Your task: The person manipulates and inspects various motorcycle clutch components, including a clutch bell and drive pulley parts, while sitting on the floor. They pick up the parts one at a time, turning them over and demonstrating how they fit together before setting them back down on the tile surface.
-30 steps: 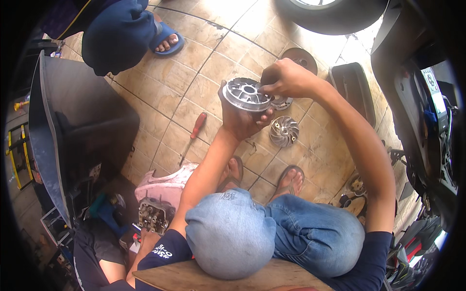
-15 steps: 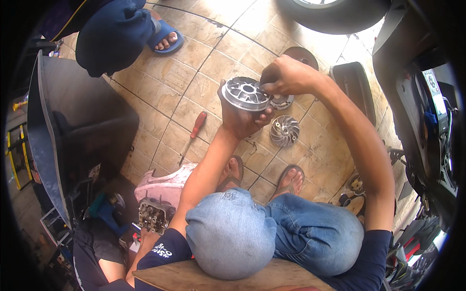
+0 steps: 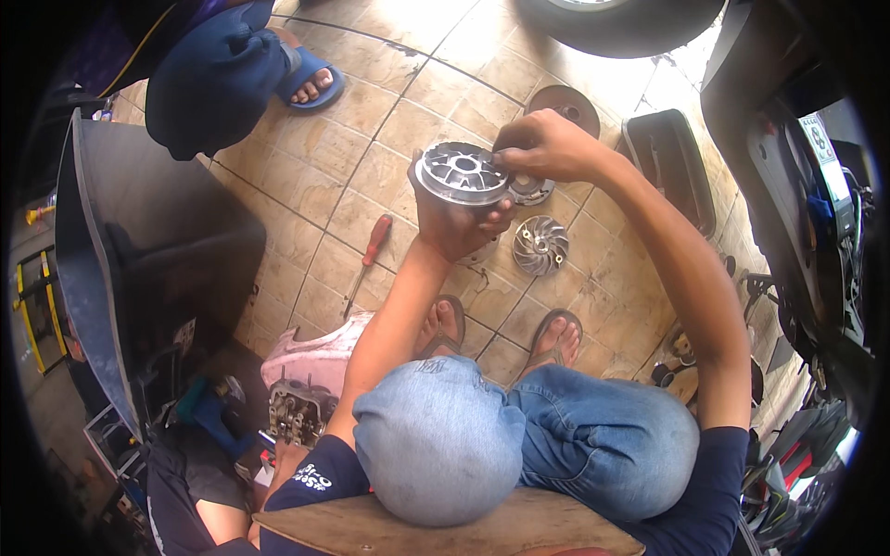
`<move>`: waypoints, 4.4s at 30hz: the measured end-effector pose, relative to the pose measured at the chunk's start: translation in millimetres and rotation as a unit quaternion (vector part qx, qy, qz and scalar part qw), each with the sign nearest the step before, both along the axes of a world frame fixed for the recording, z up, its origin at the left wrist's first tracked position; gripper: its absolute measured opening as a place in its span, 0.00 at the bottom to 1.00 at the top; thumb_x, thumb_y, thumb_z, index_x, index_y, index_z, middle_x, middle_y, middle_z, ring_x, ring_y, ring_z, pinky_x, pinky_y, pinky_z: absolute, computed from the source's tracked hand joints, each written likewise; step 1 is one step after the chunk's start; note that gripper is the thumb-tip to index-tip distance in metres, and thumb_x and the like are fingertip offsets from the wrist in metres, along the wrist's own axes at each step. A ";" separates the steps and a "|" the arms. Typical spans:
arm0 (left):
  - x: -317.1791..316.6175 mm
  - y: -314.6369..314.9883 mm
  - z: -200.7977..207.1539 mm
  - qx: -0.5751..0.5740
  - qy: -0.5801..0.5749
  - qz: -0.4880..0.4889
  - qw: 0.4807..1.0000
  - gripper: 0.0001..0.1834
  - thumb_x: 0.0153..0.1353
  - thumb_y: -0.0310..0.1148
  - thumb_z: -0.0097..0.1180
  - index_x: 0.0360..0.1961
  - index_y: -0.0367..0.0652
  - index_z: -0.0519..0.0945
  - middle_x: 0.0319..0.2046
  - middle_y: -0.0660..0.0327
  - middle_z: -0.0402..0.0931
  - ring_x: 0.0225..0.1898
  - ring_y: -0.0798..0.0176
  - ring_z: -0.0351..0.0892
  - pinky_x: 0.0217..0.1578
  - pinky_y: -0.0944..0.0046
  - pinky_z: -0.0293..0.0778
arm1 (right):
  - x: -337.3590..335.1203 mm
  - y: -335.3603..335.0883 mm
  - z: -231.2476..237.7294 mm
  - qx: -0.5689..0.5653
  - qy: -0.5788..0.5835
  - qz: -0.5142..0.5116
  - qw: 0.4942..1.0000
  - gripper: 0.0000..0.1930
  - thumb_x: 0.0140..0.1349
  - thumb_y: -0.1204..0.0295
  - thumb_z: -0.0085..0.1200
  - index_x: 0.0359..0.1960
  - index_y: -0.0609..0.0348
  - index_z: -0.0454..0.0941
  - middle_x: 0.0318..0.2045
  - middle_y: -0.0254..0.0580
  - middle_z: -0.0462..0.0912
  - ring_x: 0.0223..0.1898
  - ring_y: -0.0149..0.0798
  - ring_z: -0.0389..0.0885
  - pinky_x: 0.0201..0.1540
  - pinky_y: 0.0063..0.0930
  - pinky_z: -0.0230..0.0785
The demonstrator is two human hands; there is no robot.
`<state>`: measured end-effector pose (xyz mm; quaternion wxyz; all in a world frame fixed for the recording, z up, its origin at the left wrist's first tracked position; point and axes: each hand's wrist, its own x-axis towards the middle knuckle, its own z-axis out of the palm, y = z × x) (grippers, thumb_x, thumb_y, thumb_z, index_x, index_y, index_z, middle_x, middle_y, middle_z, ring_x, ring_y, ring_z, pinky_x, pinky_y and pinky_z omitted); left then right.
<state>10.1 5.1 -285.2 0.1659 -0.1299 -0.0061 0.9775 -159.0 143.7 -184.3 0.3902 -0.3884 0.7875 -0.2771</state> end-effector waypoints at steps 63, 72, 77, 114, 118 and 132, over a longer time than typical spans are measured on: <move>15.0 -3.2 -31.2 0.012 0.161 0.014 0.987 0.38 0.71 0.66 0.35 0.59 0.44 0.74 0.40 0.47 0.79 0.32 0.58 0.68 0.36 0.63 0.68 | 54.6 58.6 -18.7 -0.170 -0.004 -0.121 0.978 0.21 0.57 0.73 0.55 0.54 0.53 0.82 0.28 0.49 0.84 0.34 0.51 0.83 0.41 0.47 0.76; 12.2 0.8 -25.1 -0.035 0.144 -0.007 0.989 0.34 0.70 0.64 0.40 0.56 0.43 0.74 0.38 0.50 0.77 0.31 0.59 0.70 0.34 0.61 0.70 | 35.2 45.1 6.0 -0.104 0.231 0.138 0.957 0.22 0.54 0.75 0.63 0.54 0.47 0.84 0.24 0.44 0.84 0.29 0.47 0.84 0.33 0.43 0.73; 13.5 1.4 -23.2 -0.139 0.145 -0.002 0.980 0.31 0.70 0.61 0.42 0.54 0.43 0.74 0.35 0.53 0.76 0.29 0.61 0.70 0.30 0.61 0.68 | 31.9 42.6 7.8 -0.105 0.280 0.169 0.939 0.21 0.52 0.74 0.56 0.50 0.46 0.87 0.25 0.46 0.86 0.29 0.50 0.87 0.32 0.44 0.75; 4.6 -10.8 -19.7 -0.095 -0.017 0.016 0.995 0.43 0.63 0.67 0.47 0.63 0.40 0.75 0.44 0.50 0.77 0.41 0.56 0.69 0.37 0.60 0.73 | 135.9 145.4 -120.2 0.020 0.119 0.040 0.992 0.14 0.60 0.66 0.58 0.46 0.52 0.74 0.24 0.56 0.82 0.30 0.64 0.82 0.34 0.58 0.73; -2.8 -25.8 -53.7 -0.124 -0.014 -0.007 0.992 0.37 0.65 0.65 0.42 0.62 0.49 0.79 0.55 0.46 0.79 0.51 0.44 0.76 0.45 0.50 0.75 | 162.8 153.1 -116.9 0.032 0.074 0.010 0.997 0.16 0.58 0.66 0.57 0.49 0.50 0.76 0.26 0.55 0.83 0.32 0.63 0.83 0.36 0.58 0.74; -7.9 -56.6 -71.3 -0.285 -0.073 -0.011 0.956 0.37 0.73 0.63 0.37 0.69 0.46 0.70 0.62 0.49 0.75 0.59 0.40 0.77 0.52 0.36 0.80 | 183.6 184.2 -147.8 -0.089 0.123 -0.230 0.961 0.14 0.58 0.65 0.60 0.46 0.47 0.80 0.26 0.52 0.84 0.31 0.59 0.84 0.35 0.53 0.76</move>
